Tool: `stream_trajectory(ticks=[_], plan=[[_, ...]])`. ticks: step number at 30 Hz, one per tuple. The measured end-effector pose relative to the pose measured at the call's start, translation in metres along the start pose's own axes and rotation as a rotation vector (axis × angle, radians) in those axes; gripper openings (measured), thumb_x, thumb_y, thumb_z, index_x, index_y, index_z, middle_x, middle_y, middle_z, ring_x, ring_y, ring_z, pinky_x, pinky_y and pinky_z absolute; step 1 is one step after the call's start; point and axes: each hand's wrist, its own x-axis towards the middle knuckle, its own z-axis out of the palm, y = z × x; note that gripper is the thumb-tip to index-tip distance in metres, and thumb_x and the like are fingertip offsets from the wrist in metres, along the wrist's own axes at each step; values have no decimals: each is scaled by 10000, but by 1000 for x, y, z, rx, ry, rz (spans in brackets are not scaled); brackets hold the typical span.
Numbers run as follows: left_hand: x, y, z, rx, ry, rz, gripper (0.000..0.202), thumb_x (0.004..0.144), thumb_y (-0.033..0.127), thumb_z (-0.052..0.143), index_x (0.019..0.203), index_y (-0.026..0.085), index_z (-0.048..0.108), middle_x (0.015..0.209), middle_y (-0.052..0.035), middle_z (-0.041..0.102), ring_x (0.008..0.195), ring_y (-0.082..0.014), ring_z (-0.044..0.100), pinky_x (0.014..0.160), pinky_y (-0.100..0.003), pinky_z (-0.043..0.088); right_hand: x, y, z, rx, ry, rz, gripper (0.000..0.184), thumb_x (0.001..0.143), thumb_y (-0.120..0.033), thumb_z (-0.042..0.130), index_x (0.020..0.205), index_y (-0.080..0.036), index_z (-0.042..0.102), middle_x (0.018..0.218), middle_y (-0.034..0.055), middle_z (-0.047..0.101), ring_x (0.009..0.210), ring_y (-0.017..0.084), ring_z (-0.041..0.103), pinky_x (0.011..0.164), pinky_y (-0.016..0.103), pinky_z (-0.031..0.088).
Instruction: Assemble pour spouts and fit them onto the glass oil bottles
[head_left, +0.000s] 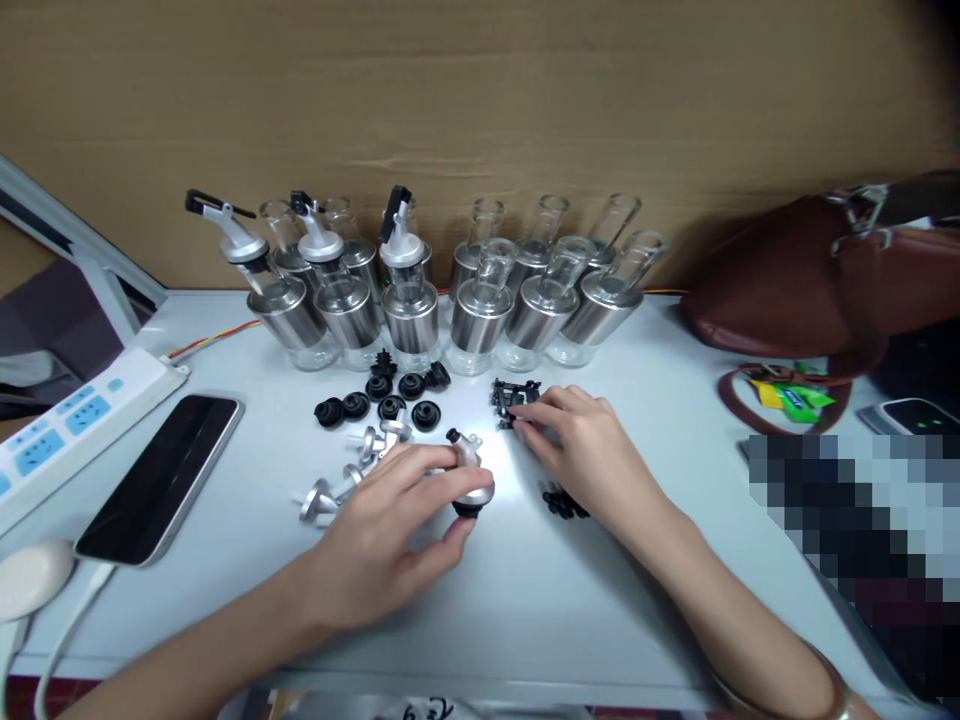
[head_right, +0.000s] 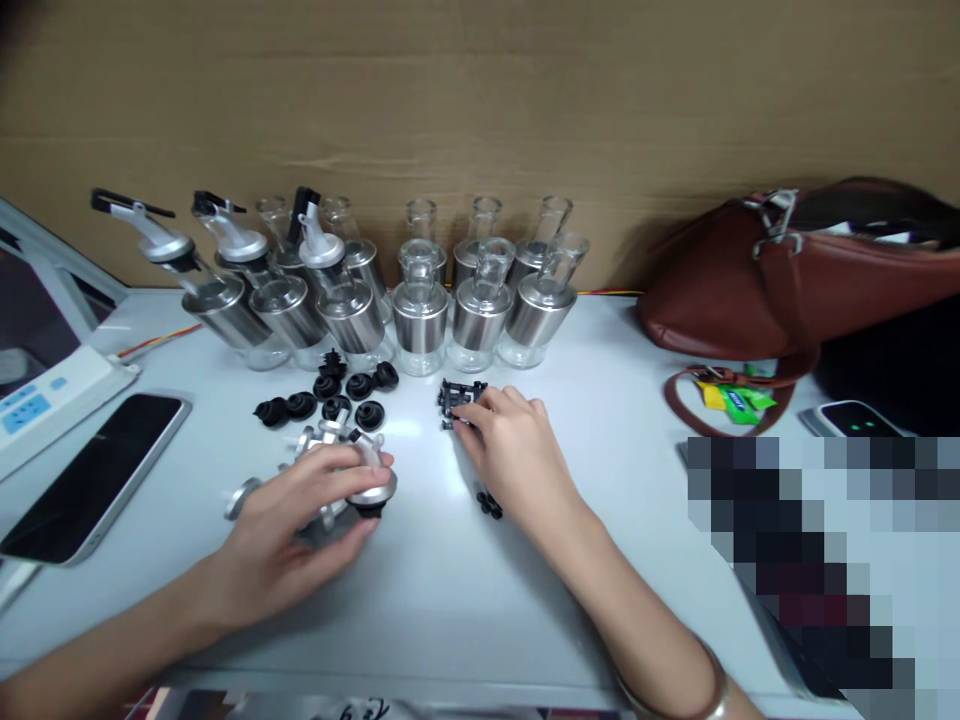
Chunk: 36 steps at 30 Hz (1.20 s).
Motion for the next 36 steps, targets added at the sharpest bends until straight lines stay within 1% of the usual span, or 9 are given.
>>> stream_trajectory(ticks=[4,9,14,19,22,24,28,30,36], plan=[[1,1,1,37,20,35,245,817,90,530,1041,188,544,889,-38,611,818,-154,578,785,-306,457,1,-1,-6,40,-23,54,94,850,-172,603,791,-179,676,833,56,658,820,238,589,699,343,390],[0,1,2,77,-38,79,244,814,91,512,1031,198,535,885,-29,597,801,-145,573,815,-325,435,4,-1,-9,-35,-56,184,111,817,-223,629,718,-178,607,747,55,638,745,242,595,636,330,372],[-1,2,3,91,-54,96,232,809,88,506,1011,198,542,873,-19,583,795,-136,572,835,-325,423,3,-4,-9,-109,-106,267,145,828,-269,614,715,-179,611,750,58,650,748,252,616,639,342,378],[-2,1,4,112,-34,107,245,808,75,520,1019,195,552,893,-21,600,793,-133,588,839,-319,423,4,-4,-14,-94,-171,328,126,813,-207,573,692,-181,594,757,59,662,697,235,620,616,325,388],[-1,0,4,115,-40,107,249,814,82,520,1034,196,550,908,-25,609,809,-136,597,857,-328,424,4,0,-19,20,-155,371,104,788,-196,545,689,-189,577,706,49,668,631,213,602,580,308,386],[-1,0,3,116,-40,104,245,820,83,515,1034,198,548,907,-25,613,814,-136,599,863,-332,423,3,3,-23,194,-157,368,112,801,-235,519,714,-194,575,686,39,672,602,192,596,574,297,406],[1,1,2,119,-40,104,233,820,82,512,1022,191,551,905,-29,621,823,-138,606,860,-324,425,2,2,-27,621,-306,369,144,830,-286,460,732,-195,513,710,45,680,594,165,631,509,258,465],[2,2,2,119,-35,108,230,817,84,511,1017,189,554,906,-29,626,820,-139,608,848,-319,430,2,0,-25,747,-337,410,137,830,-300,464,741,-196,479,737,65,676,621,173,653,446,237,482],[2,2,0,125,-36,111,227,825,83,508,1024,180,556,896,-29,626,818,-139,606,859,-324,419,1,1,-18,667,-201,429,164,864,-342,480,780,-201,470,674,42,652,626,182,647,481,260,505]])
